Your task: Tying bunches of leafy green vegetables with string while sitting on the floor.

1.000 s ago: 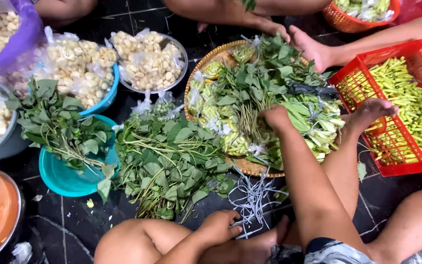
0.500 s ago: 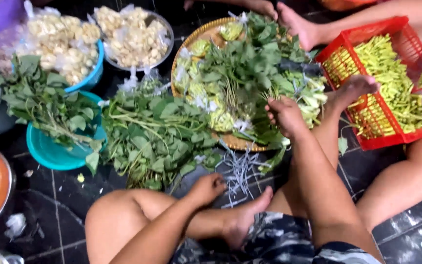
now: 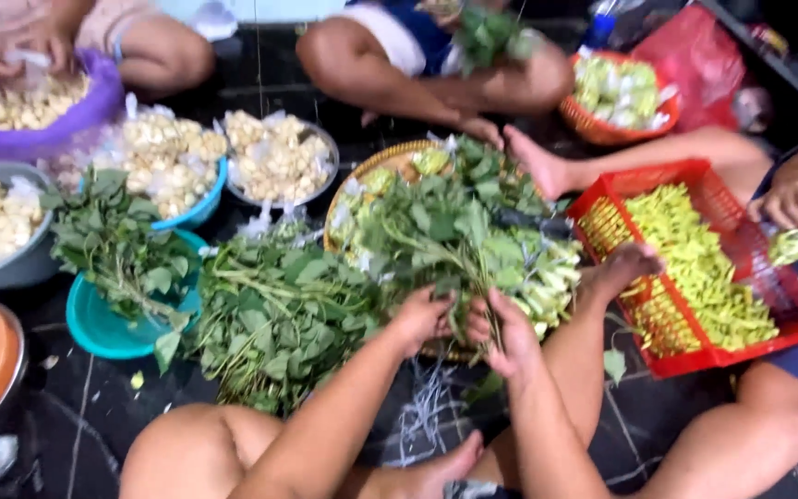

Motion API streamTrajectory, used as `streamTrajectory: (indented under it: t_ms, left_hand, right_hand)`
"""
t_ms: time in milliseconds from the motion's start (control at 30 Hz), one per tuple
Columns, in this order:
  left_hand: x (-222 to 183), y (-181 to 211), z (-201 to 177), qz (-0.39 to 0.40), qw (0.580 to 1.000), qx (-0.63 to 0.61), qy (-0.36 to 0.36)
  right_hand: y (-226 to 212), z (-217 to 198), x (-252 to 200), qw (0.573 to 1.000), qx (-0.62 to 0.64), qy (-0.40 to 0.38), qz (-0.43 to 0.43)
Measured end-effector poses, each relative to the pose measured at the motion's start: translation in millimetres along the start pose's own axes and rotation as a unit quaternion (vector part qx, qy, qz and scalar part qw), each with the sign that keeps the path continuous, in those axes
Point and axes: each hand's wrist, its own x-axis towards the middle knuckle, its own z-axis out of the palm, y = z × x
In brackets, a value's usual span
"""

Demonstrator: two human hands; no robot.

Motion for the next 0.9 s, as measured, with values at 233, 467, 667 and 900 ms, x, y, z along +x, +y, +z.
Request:
streamTrajectory:
  t_ms: [233,467,667,900]
  left_hand:
    - [51.4,6.5,-74.4,0.127,0.944,0.296,0.073]
    - [71.9,79.4,-52.8,0.139,0.899,0.408,0.074]
    - [-56.7,95.8,49.4,0.020,0.876,0.481,-0.006]
    - [-132.2,-16.0,38.2,-0.019,0.994,0.097,-0.037]
  right_hand:
    - [-81.8,-52.9,-58.5,0.990,-0.022,0.006,-0.138]
    - [-103.3,-78.9,-77.3,0.967,-0.012,-0.003,-0.255]
    - [-39.5,-41.0,-80.8,0.940,-0.126,0.199,-0.247]
    - [77.4,2.6,-104.7,0.763,-0.608,0.122,-0.183]
